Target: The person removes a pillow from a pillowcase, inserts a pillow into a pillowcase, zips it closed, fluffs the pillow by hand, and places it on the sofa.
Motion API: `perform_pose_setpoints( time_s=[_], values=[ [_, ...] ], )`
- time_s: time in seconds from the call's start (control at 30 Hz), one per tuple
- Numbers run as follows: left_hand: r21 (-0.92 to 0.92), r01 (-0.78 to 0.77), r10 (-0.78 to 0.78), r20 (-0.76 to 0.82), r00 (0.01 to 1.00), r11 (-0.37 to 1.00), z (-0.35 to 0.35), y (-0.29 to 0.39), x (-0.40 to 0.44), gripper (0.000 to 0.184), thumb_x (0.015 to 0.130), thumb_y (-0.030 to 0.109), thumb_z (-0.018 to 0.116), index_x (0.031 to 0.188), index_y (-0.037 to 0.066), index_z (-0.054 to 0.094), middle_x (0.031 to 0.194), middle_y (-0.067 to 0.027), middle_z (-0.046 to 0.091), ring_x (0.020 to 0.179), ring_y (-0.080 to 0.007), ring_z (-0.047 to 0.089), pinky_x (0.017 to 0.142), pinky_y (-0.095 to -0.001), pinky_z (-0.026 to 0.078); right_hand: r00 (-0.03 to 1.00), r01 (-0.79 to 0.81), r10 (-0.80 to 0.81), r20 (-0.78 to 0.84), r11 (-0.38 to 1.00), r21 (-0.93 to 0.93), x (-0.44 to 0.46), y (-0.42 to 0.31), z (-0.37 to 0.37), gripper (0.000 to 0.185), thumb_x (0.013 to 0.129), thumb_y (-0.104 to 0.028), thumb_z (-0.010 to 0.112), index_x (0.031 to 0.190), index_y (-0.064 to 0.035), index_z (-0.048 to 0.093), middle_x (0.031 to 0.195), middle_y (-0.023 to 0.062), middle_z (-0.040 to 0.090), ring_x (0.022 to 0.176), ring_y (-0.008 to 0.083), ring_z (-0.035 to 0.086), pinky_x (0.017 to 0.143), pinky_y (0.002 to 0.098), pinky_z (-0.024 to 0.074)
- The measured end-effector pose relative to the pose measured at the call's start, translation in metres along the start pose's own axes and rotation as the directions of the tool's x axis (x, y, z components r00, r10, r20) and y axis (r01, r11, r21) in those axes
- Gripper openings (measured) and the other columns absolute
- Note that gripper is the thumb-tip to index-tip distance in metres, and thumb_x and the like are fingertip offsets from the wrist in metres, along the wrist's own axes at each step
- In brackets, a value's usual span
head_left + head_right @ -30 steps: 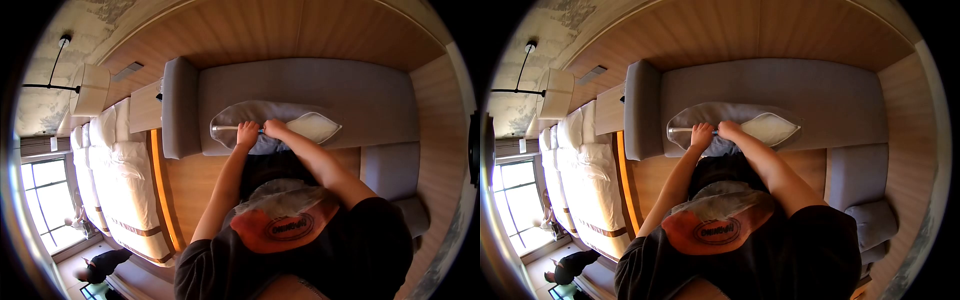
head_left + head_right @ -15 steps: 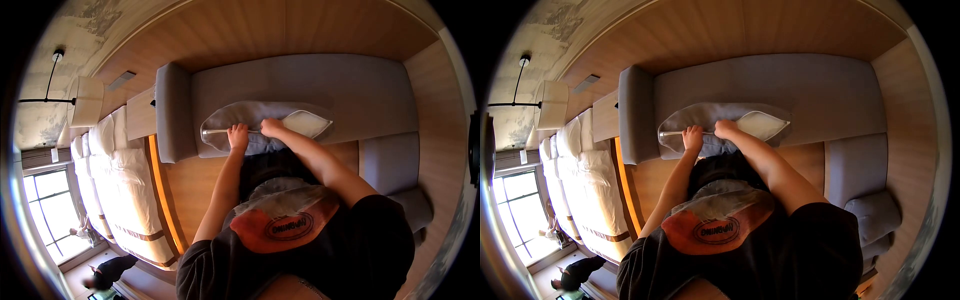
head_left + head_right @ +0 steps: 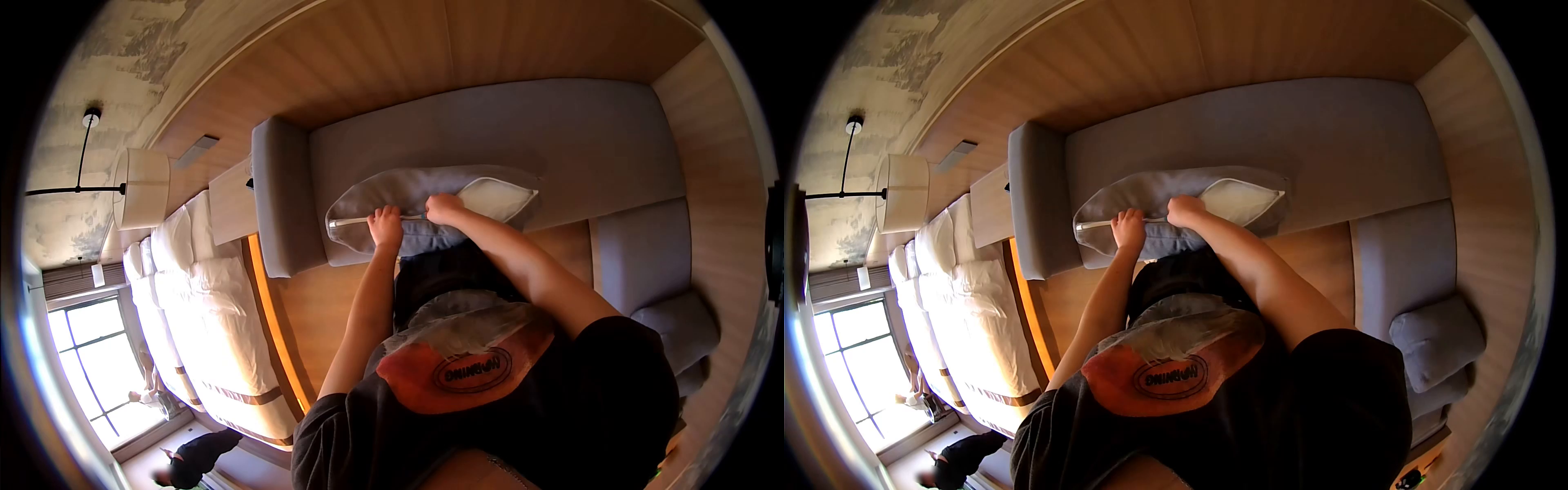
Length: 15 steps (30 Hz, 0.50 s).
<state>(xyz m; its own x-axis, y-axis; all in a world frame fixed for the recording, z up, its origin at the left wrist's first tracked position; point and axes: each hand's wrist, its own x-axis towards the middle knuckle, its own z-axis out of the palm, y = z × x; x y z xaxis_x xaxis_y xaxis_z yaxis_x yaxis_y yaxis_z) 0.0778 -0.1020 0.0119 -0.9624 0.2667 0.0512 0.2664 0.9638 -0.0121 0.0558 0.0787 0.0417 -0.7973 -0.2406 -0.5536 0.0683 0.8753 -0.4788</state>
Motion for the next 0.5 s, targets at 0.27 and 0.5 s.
perform_pose_setpoints(
  time_s=[0.27,0.5],
  values=[
    [0.010,-0.006,0.007,-0.026,1.000,1.000,0.007,-0.001,0.003,0.009,0.072,0.011,0.053,0.079,0.014,0.058,0.084,-0.0008,0.057,0.086,-0.0214,0.054,0.075,-0.0386,0.039,1.000,-0.004,0.004,-0.024,1.000,0.010,-0.004,0.004,-0.003,0.027,0.071,-0.018,0.051,0.089,-0.0078,0.067,0.094,0.0148,0.064,0.091,0.0302,0.061,0.074,0.0409,0.0491],
    [0.002,-0.001,0.001,0.027,1.000,1.000,0.003,0.003,0.007,0.009,0.074,0.013,0.054,0.081,0.015,0.059,0.086,-0.0007,0.057,0.087,-0.0215,0.054,0.075,-0.0387,0.038,0.998,-0.021,0.023,-0.056,0.999,0.029,-0.006,0.011,-0.002,0.026,0.070,-0.018,0.052,0.089,-0.0078,0.067,0.092,0.0147,0.064,0.090,0.0300,0.061,0.073,0.0407,0.0491]
  ],
)
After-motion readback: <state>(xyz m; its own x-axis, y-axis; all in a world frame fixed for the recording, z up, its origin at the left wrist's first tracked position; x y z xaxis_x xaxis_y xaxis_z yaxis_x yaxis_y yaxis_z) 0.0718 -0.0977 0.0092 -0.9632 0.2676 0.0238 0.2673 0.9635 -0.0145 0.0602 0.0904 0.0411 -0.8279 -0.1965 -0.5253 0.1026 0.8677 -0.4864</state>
